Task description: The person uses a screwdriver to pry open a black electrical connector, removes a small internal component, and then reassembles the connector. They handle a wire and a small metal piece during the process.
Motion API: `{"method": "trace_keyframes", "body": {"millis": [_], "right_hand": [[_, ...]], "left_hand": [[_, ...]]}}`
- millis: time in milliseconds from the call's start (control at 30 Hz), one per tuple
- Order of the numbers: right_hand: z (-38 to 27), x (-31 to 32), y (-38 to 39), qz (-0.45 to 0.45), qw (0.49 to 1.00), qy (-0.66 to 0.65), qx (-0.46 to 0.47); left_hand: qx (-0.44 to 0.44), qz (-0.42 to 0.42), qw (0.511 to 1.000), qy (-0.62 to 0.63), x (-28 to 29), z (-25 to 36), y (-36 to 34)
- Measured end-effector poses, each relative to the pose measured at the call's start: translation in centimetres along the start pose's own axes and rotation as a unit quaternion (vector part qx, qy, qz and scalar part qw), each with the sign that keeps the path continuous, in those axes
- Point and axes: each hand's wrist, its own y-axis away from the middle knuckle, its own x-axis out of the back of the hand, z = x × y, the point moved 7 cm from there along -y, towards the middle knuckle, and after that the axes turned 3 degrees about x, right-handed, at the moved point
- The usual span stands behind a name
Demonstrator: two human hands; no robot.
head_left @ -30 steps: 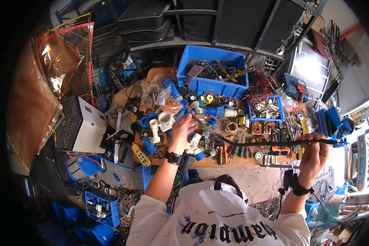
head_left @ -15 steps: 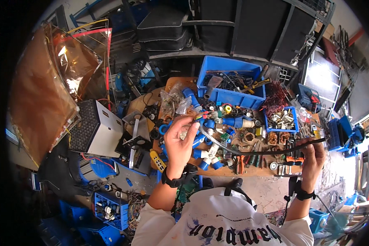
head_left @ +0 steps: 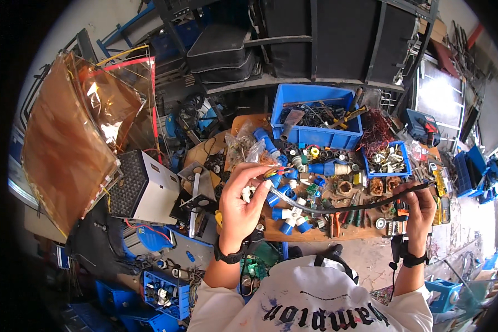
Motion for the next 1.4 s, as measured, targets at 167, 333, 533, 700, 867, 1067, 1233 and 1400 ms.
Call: {"method": "trace_keyframes", "body": {"millis": [167,333,533,700,867,1067,1233,1400], "right_hand": [[0.0,0.5,0.4,0.010,1.000,0.022,0.007],[-0.4,1.0,0.6,0.034,0.998,0.040,0.017],[0.0,2.3,1.1,0.077,0.997,0.020,0.016],[-0.1,2.7,1.4,0.091,0.996,0.017,0.016],[-0.1,2.8,1.6,0.088,0.996,0.002,0.020],[0.3,2.7,1.8,0.083,0.996,0.007,0.011],[0.7,2.6,2.0,0.086,0.996,-0.001,-0.007],[1.2,2.8,1.9,0.078,0.997,-0.003,-0.010]], "left_hand": [[0.069,-0.078,0.995,-0.013,-0.3,-0.6,-0.8],[0.096,-0.171,0.980,0.032,-1.2,-1.1,-1.4],[0.169,-0.249,0.945,0.132,-1.7,-1.9,-2.2],[0.183,-0.269,0.935,0.139,-2.0,-1.5,-2.7],[0.185,-0.283,0.931,0.137,-2.3,-1.3,-3.3],[0.185,-0.262,0.935,0.149,-2.0,-2.0,-3.4],[0.185,-0.198,0.945,0.183,-1.5,-2.0,-3.3],[0.183,-0.152,0.947,0.214,-1.1,-2.1,-3.1]]}}
